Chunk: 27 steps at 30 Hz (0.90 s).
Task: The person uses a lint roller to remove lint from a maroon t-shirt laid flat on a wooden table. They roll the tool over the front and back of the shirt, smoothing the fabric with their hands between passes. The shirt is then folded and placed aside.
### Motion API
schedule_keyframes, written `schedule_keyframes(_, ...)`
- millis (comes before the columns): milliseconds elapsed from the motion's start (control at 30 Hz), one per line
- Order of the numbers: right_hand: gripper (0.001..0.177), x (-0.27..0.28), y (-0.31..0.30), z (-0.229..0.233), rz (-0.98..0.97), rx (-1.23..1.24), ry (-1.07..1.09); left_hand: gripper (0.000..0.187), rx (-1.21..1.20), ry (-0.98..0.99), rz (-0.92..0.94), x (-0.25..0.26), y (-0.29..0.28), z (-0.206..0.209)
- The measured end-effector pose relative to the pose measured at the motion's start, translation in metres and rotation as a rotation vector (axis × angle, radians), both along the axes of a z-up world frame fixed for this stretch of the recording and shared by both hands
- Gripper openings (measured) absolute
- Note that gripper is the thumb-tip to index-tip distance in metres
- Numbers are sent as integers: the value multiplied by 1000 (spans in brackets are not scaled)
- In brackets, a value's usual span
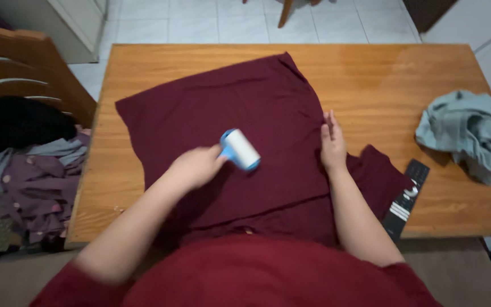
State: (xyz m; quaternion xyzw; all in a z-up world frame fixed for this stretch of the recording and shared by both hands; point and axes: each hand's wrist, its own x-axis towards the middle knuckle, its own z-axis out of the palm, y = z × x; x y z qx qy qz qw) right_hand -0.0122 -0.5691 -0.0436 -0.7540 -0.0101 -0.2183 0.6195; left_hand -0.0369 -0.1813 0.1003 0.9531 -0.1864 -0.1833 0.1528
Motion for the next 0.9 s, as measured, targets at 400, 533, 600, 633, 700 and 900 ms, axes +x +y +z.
schedule_keyframes(400, 62, -13, 15, 24, -40, -155, 111, 42, 54, -43, 122, -33, 35, -5)
schedule_keyframes(533, 64, -10, 10, 15, -21, -56, 64, 44, -72, -107, -5, 71, -53, -29)
schedule_keyframes(600, 63, -9, 8, 13, -51, -113, 83, 47, -82, -105, -20, 121, -108, -32)
schedule_keyframes(633, 63, -10, 6, 12, -68, -141, 91, 47, -91, -99, -3, 142, -136, -32)
schedule_keyframes(700, 64, -8, 8, 12, -55, -115, 27, 46, -116, -113, 4, 172, -180, -29)
schedule_keyframes(900, 67, -11, 8, 15, -70, -132, 22, 49, -90, -71, 54, 181, -207, -22)
